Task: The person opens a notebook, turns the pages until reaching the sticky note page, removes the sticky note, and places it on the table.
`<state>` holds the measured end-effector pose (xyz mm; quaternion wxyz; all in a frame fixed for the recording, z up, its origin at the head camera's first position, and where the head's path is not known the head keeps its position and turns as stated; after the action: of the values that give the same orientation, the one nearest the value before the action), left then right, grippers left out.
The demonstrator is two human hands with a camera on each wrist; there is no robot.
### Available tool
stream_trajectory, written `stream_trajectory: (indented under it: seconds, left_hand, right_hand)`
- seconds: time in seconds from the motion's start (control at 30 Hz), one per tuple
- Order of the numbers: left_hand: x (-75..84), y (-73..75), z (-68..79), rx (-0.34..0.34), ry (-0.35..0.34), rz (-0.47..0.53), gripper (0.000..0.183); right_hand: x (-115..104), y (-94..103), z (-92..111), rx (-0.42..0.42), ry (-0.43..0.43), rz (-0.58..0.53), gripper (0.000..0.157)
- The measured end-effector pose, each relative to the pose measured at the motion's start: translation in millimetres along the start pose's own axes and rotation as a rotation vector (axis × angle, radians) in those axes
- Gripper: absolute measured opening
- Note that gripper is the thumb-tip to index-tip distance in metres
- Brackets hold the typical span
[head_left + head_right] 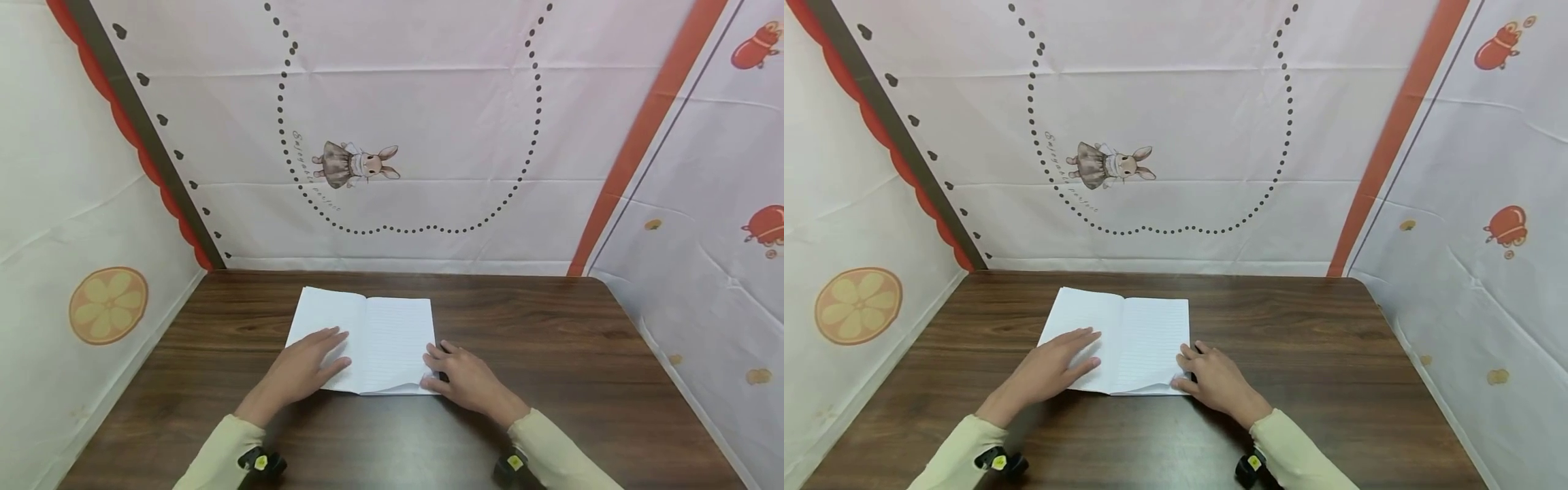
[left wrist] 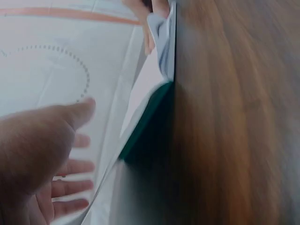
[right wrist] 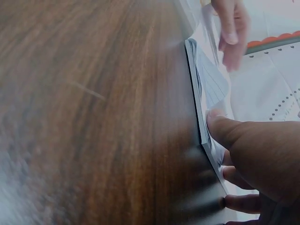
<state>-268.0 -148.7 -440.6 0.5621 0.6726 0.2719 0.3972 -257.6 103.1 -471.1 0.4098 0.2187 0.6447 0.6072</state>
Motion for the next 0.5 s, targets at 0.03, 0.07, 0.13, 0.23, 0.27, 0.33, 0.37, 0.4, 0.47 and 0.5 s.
stream_trajectory:
  seconds: [0.03,0.07,0.13,0.23,0.27,0.33,0.37,0.4,0.47,0.5]
  left_hand:
    - [8.6,1.2,-3.8,0.004,-0.036,-0.005,0.056]
    - [17.2,1.1,-7.5,0.002,-0.073,-0.014,0.056]
    - [34.5,-1.5,-14.2,-0.01,-0.151,-0.03,0.056]
    - [58.4,-9.3,-22.5,-0.035,-0.254,-0.072,0.058]
    - [65.7,-12.1,-25.3,-0.042,-0.281,-0.089,0.059]
    - [79.8,-17.0,-30.7,-0.052,-0.334,-0.109,0.059]
    - [86.0,-19.7,-33.7,-0.059,-0.354,-0.121,0.059]
    - [91.7,-22.1,-36.6,-0.061,-0.376,-0.127,0.058]
    - [101.2,-27.2,-42.2,-0.065,-0.413,-0.14,0.057]
    - [104.7,-30.1,-44.6,-0.067,-0.432,-0.145,0.056]
  right_hand:
    - [0,0.1,0,0.001,-0.002,0.0,0.056]
    - [0,0.0,-1,0.0,-0.004,-0.001,0.056]
    - [0,-0.3,-1,-0.006,-0.012,-0.004,0.057]
    - [1,-0.8,-2,-0.018,-0.022,-0.011,0.057]
    - [2,-0.8,-2,-0.022,-0.023,-0.014,0.056]
    - [2,-1.0,-2,-0.028,-0.029,-0.012,0.056]
    - [3,-0.7,-2,-0.028,-0.03,-0.014,0.056]
    - [3,-0.7,-2,-0.028,-0.032,-0.012,0.056]
    - [3,-0.2,-2,-0.024,-0.031,-0.012,0.056]
    - [3,-0.2,-2,-0.022,-0.031,-0.012,0.056]
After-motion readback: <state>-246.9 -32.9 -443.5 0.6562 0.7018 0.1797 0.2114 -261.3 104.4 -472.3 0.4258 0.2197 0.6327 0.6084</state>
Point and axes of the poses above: each hand's wrist, its own z-axis away from the middle knuckle, its own y-axis out of the back of the hand, x = y × z, the point moved 8 cm from there along -z, towards the middle knuckle, and after that the axes turned 12 degrees about -x, right-handed, at the moved point
